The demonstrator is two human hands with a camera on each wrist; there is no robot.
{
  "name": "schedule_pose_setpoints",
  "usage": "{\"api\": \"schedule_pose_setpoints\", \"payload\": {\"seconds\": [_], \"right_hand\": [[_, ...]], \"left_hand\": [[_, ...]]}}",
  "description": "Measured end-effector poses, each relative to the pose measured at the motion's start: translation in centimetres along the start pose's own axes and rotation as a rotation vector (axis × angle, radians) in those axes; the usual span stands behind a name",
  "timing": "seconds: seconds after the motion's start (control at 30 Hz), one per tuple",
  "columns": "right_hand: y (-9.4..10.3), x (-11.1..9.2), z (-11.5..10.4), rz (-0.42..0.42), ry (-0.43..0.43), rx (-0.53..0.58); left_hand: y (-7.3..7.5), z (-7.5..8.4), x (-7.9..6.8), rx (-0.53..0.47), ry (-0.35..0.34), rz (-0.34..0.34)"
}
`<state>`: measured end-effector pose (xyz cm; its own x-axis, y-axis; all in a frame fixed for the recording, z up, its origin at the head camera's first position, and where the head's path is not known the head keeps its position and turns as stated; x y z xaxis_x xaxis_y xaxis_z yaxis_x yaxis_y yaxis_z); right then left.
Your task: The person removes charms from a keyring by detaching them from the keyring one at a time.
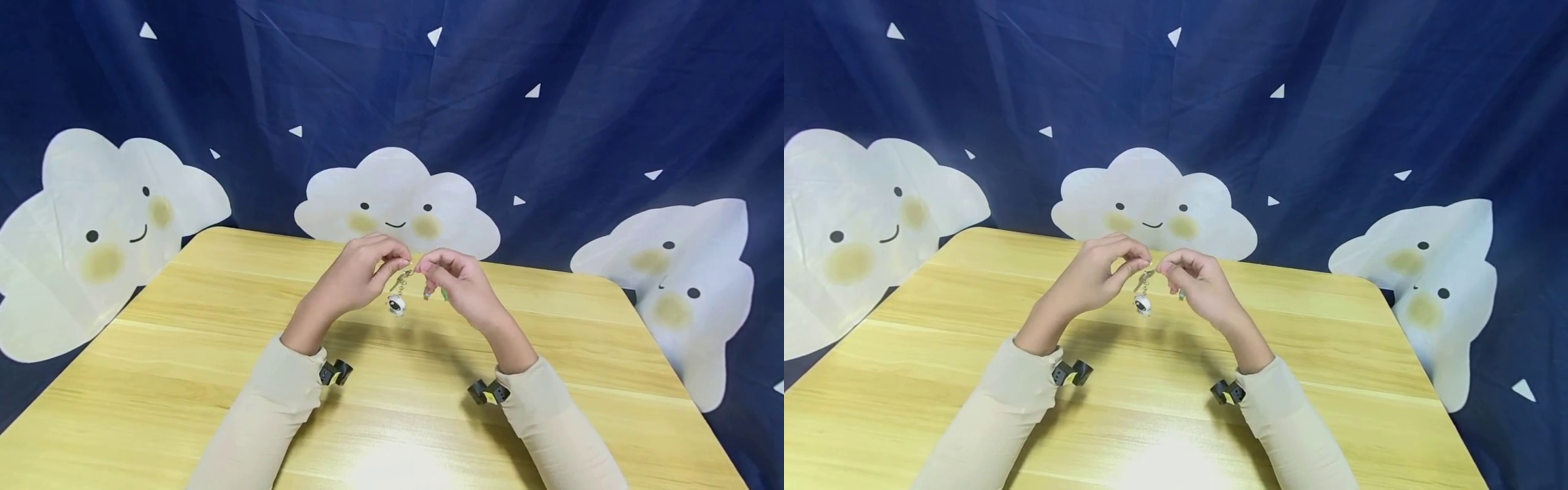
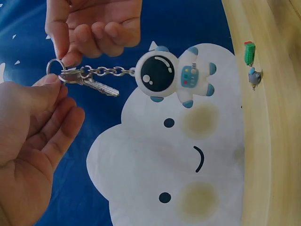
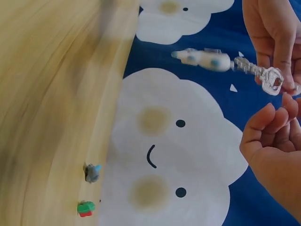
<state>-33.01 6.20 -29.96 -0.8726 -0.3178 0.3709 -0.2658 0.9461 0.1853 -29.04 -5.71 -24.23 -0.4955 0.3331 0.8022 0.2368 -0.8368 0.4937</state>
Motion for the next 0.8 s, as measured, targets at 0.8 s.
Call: {"api": "schedule_pose_setpoints", "payload": {"seconds": [0.8], "right_hand": [[0.0,-0.4,-3.0,0.102,0.322,-0.166]], "left_hand": [[0.2,-1.8,-0.1,-0.044,0.197,0.088]]}}
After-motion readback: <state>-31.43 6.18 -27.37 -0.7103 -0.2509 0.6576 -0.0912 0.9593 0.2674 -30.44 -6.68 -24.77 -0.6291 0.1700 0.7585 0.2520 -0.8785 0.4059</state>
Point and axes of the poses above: each hand's wrist, its own x-axis towards the middle knuckle, its own y-axis out of the back of the hand, z = x × y, the point moved 10 cm from there along x, towards the middle knuckle, and after that the axes turned 9 degrees about z, right-handed, at the moved point
